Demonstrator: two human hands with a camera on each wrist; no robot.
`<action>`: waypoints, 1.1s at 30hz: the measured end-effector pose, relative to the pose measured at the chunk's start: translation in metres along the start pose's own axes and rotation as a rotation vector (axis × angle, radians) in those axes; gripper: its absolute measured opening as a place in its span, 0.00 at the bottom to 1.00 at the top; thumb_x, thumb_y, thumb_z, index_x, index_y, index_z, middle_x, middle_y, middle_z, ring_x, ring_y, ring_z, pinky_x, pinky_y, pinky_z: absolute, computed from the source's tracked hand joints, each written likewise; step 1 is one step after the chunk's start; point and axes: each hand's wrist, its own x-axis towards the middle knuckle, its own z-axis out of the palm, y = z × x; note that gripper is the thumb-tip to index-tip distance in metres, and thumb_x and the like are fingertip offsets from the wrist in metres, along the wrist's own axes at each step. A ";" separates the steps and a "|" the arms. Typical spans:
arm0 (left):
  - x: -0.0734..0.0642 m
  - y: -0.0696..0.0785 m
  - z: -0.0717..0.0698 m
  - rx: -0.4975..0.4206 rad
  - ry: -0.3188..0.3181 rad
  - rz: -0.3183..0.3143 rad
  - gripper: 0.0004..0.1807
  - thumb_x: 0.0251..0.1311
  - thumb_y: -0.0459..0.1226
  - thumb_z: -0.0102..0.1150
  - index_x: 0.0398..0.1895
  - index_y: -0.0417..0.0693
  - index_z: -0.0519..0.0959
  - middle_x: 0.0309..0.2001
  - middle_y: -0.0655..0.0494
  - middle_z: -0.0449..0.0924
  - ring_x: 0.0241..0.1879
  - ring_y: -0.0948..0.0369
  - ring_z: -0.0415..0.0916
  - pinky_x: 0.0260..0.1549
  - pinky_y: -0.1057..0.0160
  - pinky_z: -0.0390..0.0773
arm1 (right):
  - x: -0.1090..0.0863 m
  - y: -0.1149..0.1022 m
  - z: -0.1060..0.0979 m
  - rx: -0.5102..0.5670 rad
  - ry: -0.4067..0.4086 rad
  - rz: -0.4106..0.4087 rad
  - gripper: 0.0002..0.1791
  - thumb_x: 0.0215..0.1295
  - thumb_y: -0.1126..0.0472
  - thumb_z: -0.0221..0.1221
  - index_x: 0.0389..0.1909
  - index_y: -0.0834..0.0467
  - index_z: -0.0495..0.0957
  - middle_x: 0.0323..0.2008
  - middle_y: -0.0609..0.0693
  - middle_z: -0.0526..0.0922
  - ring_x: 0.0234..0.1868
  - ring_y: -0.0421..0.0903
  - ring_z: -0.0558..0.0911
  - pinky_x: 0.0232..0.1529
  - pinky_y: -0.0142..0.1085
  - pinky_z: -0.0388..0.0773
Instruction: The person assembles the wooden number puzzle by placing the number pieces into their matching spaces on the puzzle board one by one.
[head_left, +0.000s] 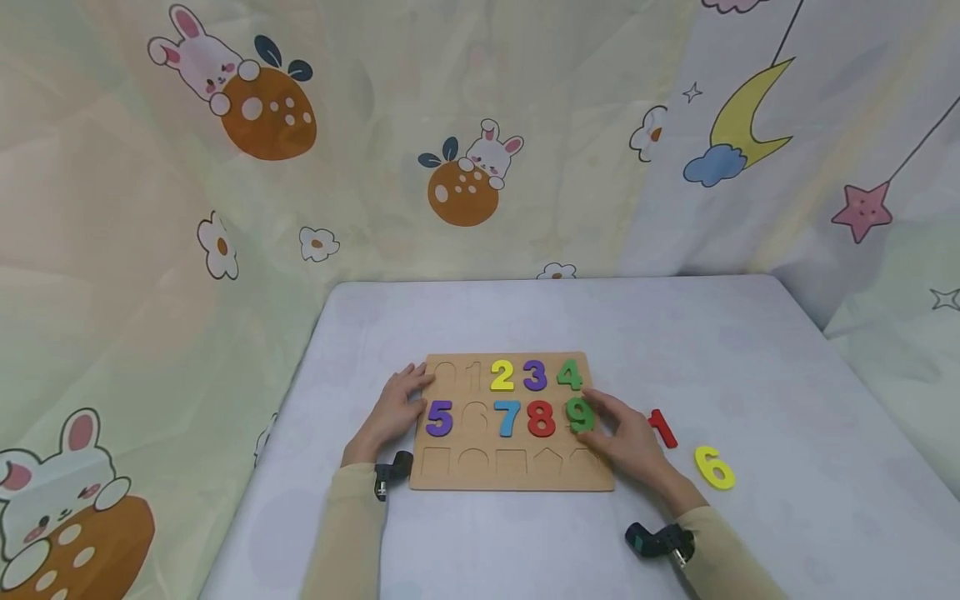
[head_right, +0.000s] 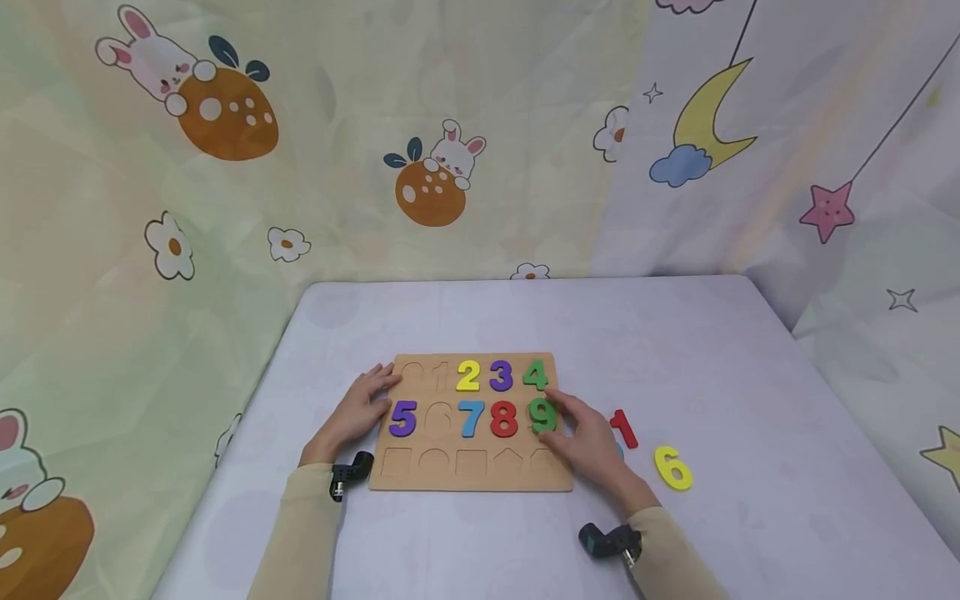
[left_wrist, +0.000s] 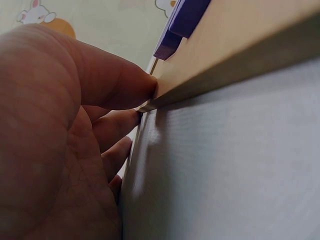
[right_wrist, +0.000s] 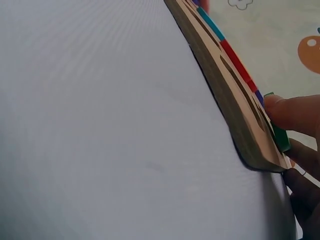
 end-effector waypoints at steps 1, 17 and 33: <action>0.000 0.000 0.000 -0.001 0.000 -0.001 0.26 0.61 0.31 0.53 0.65 0.42 0.73 0.74 0.50 0.58 0.76 0.52 0.44 0.76 0.51 0.36 | 0.000 0.000 0.000 -0.003 0.002 -0.008 0.39 0.55 0.55 0.71 0.68 0.54 0.68 0.64 0.54 0.75 0.67 0.56 0.70 0.65 0.54 0.69; 0.002 -0.004 0.002 0.008 -0.007 -0.018 0.26 0.62 0.31 0.53 0.65 0.44 0.72 0.75 0.51 0.57 0.77 0.53 0.43 0.76 0.53 0.35 | 0.002 -0.003 0.002 -0.045 0.019 -0.043 0.39 0.52 0.58 0.73 0.66 0.55 0.70 0.63 0.54 0.75 0.67 0.55 0.71 0.65 0.55 0.69; 0.002 -0.003 0.002 0.013 0.000 -0.021 0.26 0.62 0.31 0.53 0.66 0.45 0.72 0.75 0.53 0.57 0.77 0.54 0.43 0.76 0.53 0.36 | 0.002 -0.004 0.003 -0.060 0.012 -0.016 0.38 0.52 0.57 0.73 0.66 0.55 0.71 0.64 0.54 0.75 0.67 0.56 0.70 0.65 0.56 0.69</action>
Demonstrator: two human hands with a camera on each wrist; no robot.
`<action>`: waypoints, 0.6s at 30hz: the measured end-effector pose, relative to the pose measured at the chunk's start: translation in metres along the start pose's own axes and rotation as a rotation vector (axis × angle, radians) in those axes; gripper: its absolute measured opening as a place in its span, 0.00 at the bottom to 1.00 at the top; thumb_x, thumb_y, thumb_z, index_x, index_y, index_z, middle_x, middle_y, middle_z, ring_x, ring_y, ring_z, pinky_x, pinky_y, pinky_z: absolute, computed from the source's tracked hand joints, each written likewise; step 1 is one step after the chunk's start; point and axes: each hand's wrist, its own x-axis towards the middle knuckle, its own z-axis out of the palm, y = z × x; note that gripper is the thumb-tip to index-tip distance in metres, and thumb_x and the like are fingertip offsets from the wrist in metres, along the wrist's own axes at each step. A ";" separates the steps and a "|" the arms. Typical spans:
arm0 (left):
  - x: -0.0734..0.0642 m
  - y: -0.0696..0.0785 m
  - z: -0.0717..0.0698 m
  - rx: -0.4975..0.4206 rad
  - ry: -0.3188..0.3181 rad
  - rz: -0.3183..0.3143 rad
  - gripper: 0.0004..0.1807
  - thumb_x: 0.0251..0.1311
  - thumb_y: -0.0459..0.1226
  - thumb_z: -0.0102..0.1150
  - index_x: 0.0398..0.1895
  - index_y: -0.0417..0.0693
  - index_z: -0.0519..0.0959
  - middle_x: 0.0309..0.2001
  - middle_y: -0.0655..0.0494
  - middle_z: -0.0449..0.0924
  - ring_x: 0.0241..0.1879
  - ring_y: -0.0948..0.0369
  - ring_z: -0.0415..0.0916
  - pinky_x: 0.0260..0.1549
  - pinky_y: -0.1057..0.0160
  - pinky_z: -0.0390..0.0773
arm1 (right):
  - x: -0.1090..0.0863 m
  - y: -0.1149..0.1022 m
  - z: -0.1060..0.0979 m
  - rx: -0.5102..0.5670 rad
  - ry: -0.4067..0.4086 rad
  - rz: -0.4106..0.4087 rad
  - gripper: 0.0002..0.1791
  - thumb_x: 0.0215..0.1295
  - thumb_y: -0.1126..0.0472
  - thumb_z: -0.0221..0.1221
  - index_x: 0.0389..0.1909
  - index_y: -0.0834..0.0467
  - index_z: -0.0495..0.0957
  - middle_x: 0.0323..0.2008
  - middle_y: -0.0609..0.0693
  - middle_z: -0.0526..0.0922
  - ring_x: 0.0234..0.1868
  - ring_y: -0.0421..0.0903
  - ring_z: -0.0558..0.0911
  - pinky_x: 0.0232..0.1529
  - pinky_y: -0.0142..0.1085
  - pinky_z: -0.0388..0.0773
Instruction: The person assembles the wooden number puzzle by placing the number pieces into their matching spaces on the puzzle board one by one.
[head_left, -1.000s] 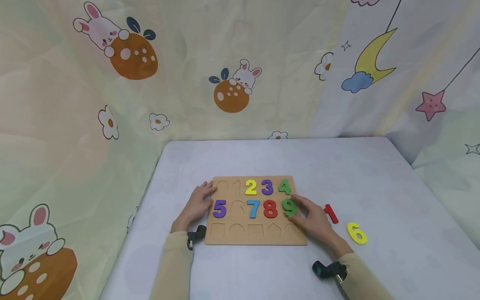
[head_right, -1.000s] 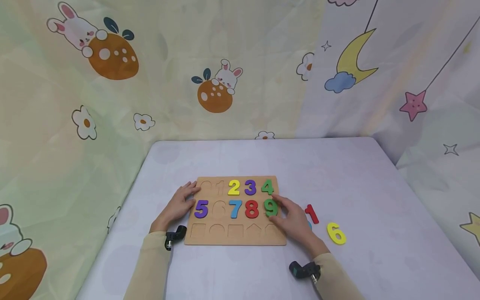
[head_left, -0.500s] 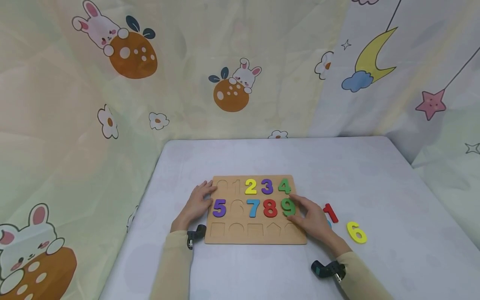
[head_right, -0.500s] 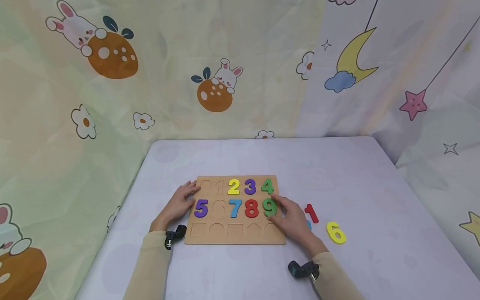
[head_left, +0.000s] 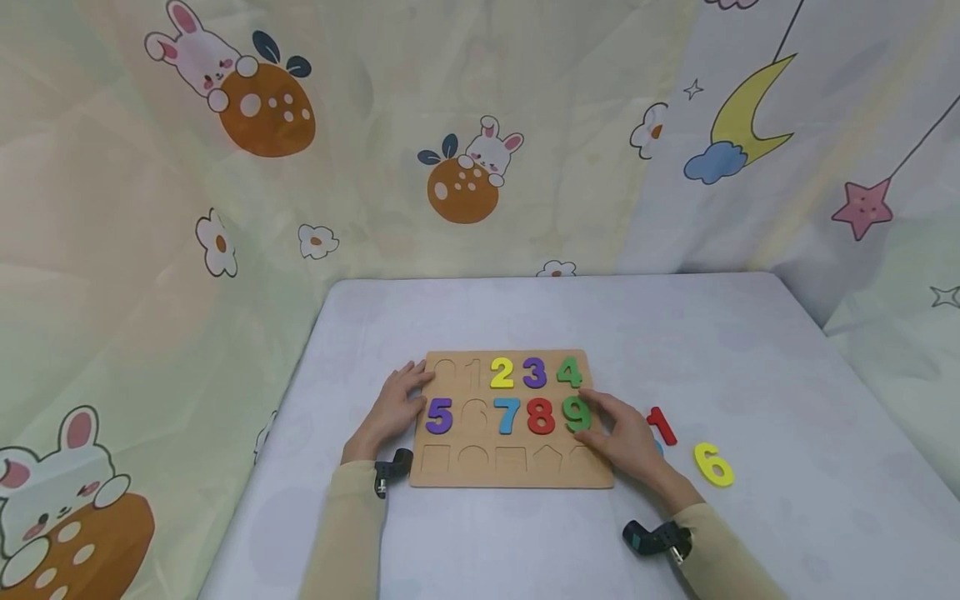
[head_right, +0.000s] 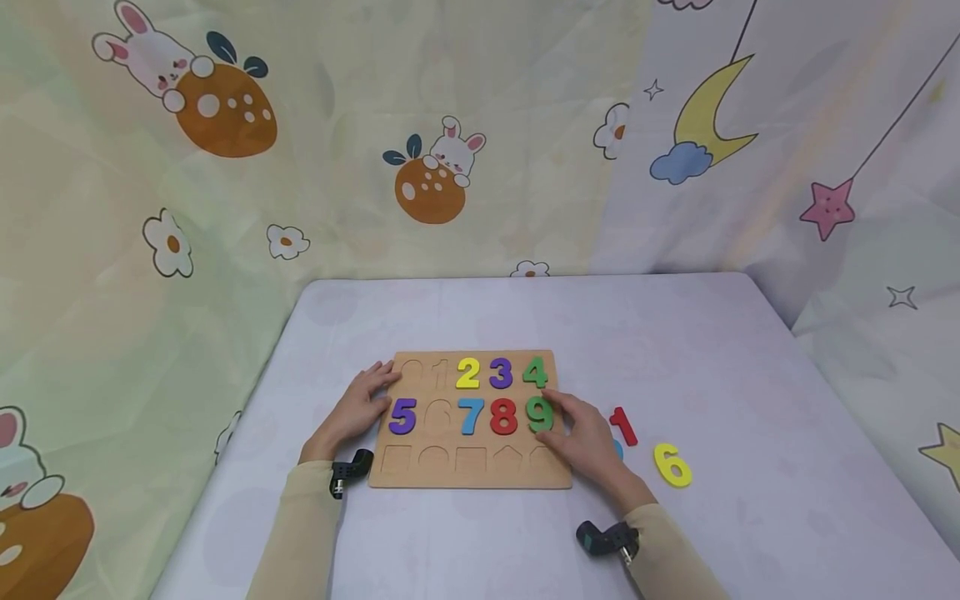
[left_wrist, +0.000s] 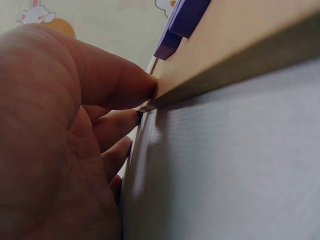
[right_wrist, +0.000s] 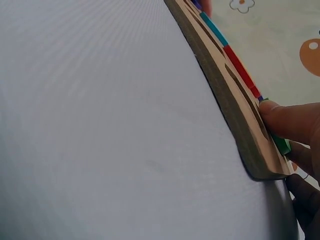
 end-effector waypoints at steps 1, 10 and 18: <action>0.000 0.000 0.000 0.001 0.000 0.001 0.26 0.62 0.31 0.53 0.66 0.45 0.73 0.75 0.53 0.57 0.77 0.54 0.43 0.76 0.53 0.36 | 0.000 0.000 0.000 0.000 -0.001 0.000 0.38 0.52 0.57 0.73 0.66 0.55 0.71 0.64 0.54 0.75 0.67 0.56 0.70 0.65 0.55 0.69; 0.000 0.000 0.000 -0.004 -0.003 -0.003 0.26 0.62 0.31 0.53 0.65 0.44 0.73 0.75 0.52 0.57 0.77 0.54 0.43 0.76 0.54 0.35 | 0.000 0.001 0.001 -0.007 -0.002 0.001 0.38 0.53 0.56 0.72 0.66 0.54 0.71 0.64 0.54 0.75 0.67 0.56 0.70 0.65 0.56 0.70; 0.000 0.000 0.000 0.000 -0.006 0.006 0.26 0.62 0.31 0.53 0.65 0.44 0.72 0.75 0.51 0.57 0.77 0.53 0.43 0.76 0.53 0.36 | -0.001 0.001 0.001 -0.008 0.007 0.002 0.37 0.53 0.56 0.72 0.65 0.54 0.72 0.64 0.54 0.75 0.67 0.56 0.70 0.64 0.56 0.70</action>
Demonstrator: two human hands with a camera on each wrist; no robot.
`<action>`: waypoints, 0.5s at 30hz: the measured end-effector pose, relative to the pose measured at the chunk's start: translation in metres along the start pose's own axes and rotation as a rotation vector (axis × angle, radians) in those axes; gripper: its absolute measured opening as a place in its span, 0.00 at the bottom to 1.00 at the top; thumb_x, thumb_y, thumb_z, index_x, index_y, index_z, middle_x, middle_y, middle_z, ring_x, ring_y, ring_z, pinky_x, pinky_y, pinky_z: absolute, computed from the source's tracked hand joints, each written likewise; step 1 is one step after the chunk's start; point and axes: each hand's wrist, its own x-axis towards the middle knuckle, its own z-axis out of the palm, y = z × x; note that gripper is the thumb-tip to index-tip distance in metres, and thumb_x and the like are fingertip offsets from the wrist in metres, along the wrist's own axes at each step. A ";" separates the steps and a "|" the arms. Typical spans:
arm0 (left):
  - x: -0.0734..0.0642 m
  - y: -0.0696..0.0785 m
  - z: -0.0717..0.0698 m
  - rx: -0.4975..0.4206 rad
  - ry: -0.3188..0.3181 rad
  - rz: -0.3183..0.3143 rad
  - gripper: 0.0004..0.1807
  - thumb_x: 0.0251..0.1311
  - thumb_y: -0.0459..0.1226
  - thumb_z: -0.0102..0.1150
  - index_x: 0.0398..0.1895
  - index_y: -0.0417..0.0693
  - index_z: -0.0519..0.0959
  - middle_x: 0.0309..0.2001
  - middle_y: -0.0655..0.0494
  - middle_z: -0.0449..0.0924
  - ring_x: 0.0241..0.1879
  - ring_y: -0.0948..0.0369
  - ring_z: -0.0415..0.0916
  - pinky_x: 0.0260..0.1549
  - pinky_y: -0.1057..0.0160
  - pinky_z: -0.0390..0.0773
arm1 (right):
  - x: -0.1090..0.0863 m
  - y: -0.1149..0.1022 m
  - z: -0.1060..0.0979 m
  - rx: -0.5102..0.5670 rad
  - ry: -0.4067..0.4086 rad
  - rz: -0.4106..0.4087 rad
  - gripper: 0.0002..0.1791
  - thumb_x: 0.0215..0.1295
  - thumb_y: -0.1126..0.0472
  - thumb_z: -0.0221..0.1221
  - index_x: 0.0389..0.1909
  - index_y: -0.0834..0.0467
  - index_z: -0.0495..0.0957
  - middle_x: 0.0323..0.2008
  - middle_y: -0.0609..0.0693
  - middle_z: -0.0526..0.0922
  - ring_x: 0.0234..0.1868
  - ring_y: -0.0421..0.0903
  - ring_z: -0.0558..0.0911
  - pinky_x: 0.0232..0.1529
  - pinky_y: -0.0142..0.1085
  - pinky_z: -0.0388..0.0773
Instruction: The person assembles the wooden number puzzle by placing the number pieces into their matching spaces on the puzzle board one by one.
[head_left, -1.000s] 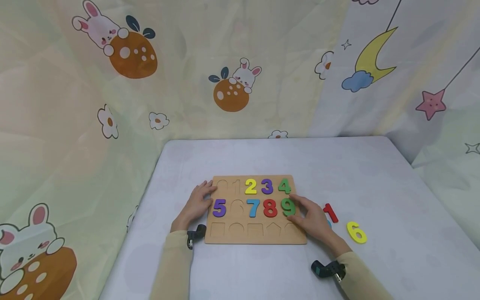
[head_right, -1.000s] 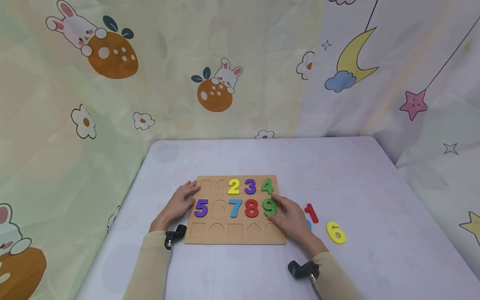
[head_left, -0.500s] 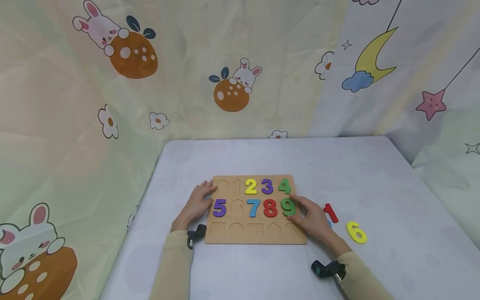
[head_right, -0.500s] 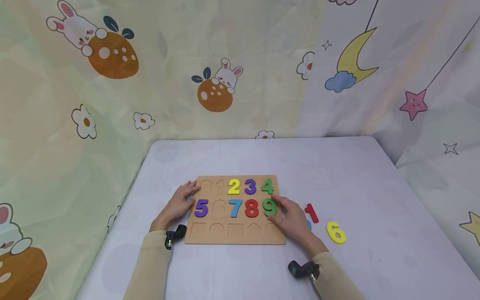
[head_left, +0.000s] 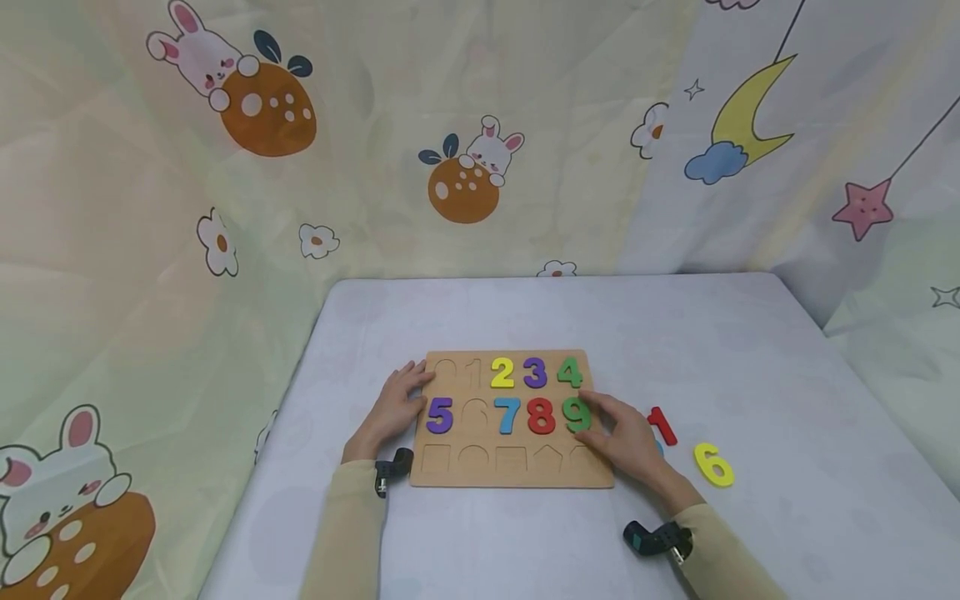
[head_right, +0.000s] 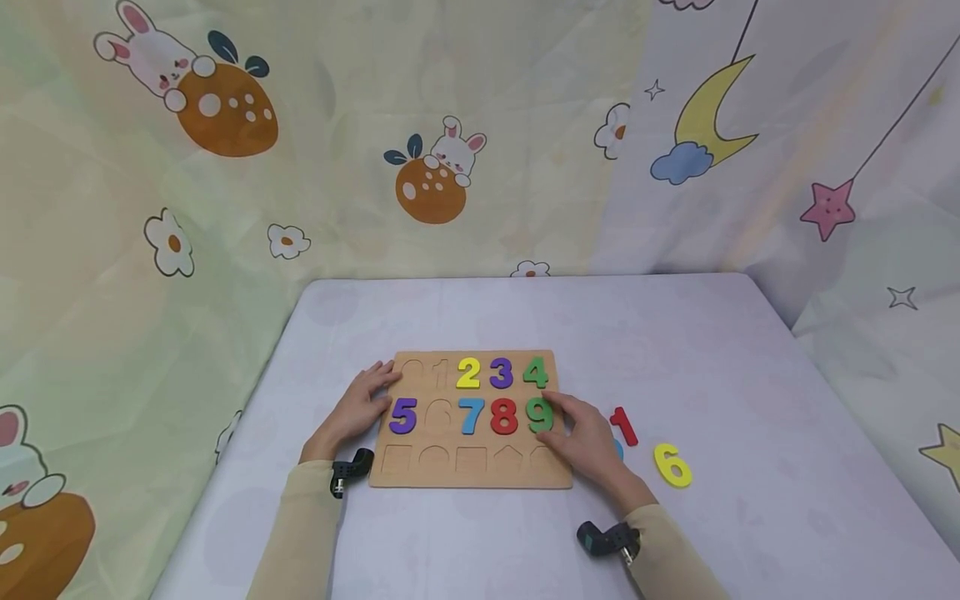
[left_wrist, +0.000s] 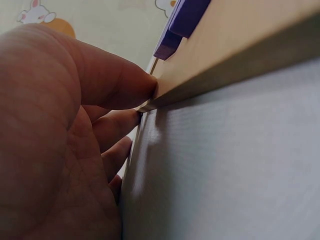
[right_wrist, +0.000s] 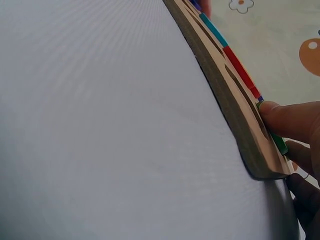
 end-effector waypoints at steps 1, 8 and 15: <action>0.000 0.000 0.000 -0.001 0.000 0.001 0.26 0.62 0.31 0.53 0.65 0.44 0.72 0.75 0.51 0.57 0.77 0.53 0.43 0.76 0.53 0.36 | 0.000 0.000 0.000 0.002 0.001 -0.002 0.37 0.53 0.56 0.72 0.65 0.54 0.72 0.64 0.54 0.75 0.67 0.56 0.70 0.64 0.56 0.70; 0.000 0.002 -0.001 -0.005 0.003 -0.008 0.26 0.62 0.31 0.53 0.66 0.44 0.72 0.75 0.52 0.57 0.77 0.54 0.43 0.76 0.53 0.36 | 0.000 0.000 -0.001 0.022 -0.004 0.002 0.37 0.53 0.56 0.72 0.65 0.54 0.71 0.65 0.54 0.74 0.68 0.56 0.70 0.64 0.56 0.70; 0.000 0.002 0.000 -0.003 0.002 0.000 0.26 0.62 0.31 0.53 0.65 0.43 0.72 0.75 0.51 0.57 0.77 0.53 0.43 0.76 0.52 0.36 | 0.001 0.004 -0.007 0.094 -0.010 0.018 0.36 0.57 0.54 0.70 0.67 0.54 0.69 0.65 0.53 0.73 0.65 0.56 0.72 0.63 0.56 0.71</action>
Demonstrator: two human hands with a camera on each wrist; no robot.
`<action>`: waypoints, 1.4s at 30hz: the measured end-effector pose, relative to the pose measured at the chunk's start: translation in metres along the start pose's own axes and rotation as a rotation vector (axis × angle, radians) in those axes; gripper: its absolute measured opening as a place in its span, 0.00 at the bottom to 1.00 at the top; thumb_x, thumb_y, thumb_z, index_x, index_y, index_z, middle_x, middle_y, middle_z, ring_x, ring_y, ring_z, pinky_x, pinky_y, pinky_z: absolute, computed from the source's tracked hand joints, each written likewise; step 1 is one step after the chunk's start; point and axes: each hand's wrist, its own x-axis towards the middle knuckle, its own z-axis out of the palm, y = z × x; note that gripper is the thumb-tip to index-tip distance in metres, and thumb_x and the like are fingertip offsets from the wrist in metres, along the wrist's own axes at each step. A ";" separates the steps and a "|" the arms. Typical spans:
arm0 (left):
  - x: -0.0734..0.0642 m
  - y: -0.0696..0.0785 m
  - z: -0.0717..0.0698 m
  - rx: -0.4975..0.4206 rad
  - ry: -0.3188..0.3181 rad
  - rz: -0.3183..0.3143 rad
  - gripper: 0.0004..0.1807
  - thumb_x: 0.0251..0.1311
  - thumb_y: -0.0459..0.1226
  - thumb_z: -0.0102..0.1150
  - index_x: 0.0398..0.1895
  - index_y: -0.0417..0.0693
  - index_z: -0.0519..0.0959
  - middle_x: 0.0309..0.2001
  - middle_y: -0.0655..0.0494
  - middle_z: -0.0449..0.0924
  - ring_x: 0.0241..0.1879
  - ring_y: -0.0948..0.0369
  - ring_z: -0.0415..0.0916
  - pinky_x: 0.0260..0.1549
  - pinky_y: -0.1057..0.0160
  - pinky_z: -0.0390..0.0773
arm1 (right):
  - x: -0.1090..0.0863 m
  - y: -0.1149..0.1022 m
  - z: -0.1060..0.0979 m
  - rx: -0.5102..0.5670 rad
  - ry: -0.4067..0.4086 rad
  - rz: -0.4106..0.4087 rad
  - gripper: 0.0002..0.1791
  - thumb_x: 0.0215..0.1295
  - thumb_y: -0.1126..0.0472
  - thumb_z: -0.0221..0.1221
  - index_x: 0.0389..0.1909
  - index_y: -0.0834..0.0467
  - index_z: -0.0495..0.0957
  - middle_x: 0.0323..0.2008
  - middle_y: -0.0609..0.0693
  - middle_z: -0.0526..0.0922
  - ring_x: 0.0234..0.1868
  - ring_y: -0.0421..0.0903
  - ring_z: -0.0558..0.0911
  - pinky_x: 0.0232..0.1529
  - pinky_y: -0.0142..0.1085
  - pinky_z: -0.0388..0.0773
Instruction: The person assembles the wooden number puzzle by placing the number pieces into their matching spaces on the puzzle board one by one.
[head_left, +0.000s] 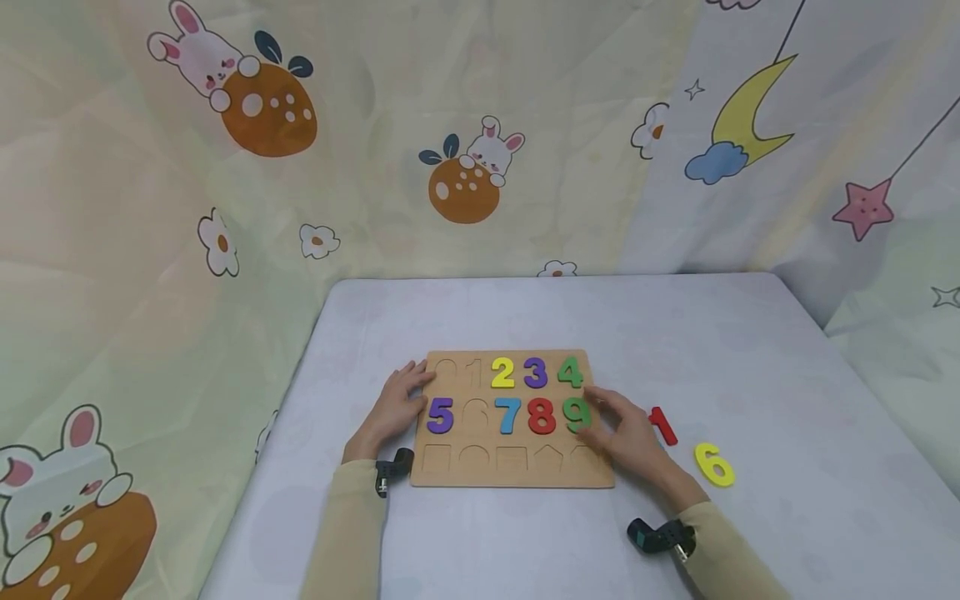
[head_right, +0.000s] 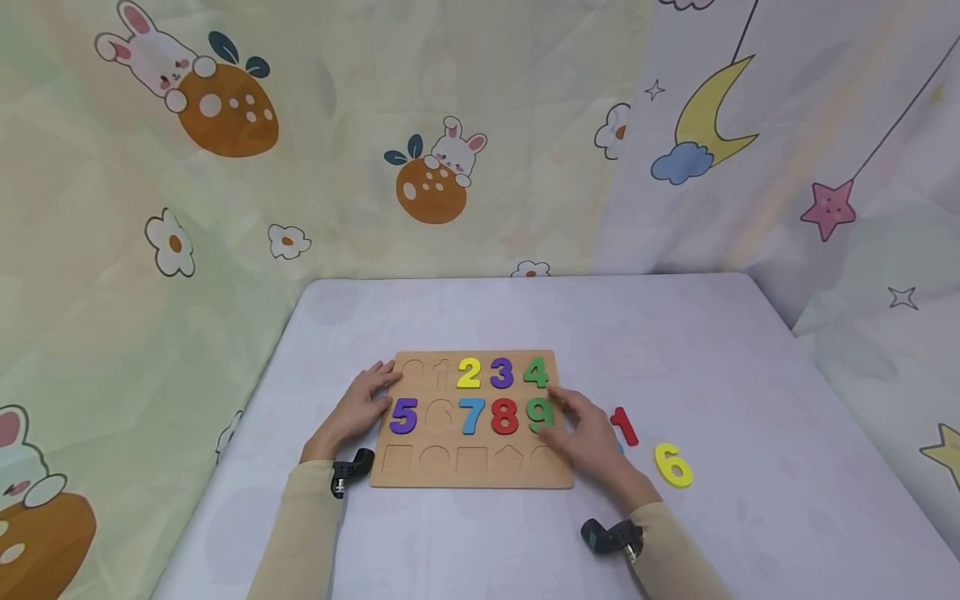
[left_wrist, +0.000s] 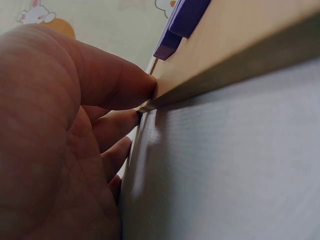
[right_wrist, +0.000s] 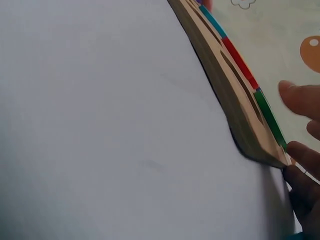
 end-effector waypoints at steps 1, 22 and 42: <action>0.000 0.000 0.000 -0.003 -0.001 -0.006 0.26 0.62 0.31 0.53 0.65 0.43 0.72 0.75 0.51 0.57 0.77 0.53 0.43 0.76 0.53 0.36 | 0.000 0.001 -0.002 0.011 0.009 -0.011 0.35 0.58 0.55 0.69 0.67 0.54 0.69 0.64 0.54 0.74 0.63 0.56 0.74 0.62 0.56 0.73; 0.001 0.000 0.000 -0.001 0.003 0.011 0.26 0.62 0.31 0.53 0.65 0.43 0.72 0.75 0.52 0.57 0.77 0.53 0.43 0.76 0.53 0.36 | -0.008 0.017 -0.074 -0.034 0.050 0.051 0.30 0.65 0.56 0.63 0.65 0.58 0.69 0.62 0.60 0.75 0.63 0.64 0.70 0.58 0.64 0.72; 0.000 0.000 0.000 0.007 0.004 -0.009 0.26 0.62 0.31 0.53 0.66 0.44 0.72 0.75 0.52 0.57 0.77 0.53 0.43 0.76 0.53 0.36 | -0.023 0.041 -0.098 -0.204 -0.205 0.082 0.40 0.53 0.63 0.70 0.68 0.59 0.67 0.66 0.64 0.68 0.68 0.67 0.60 0.63 0.68 0.62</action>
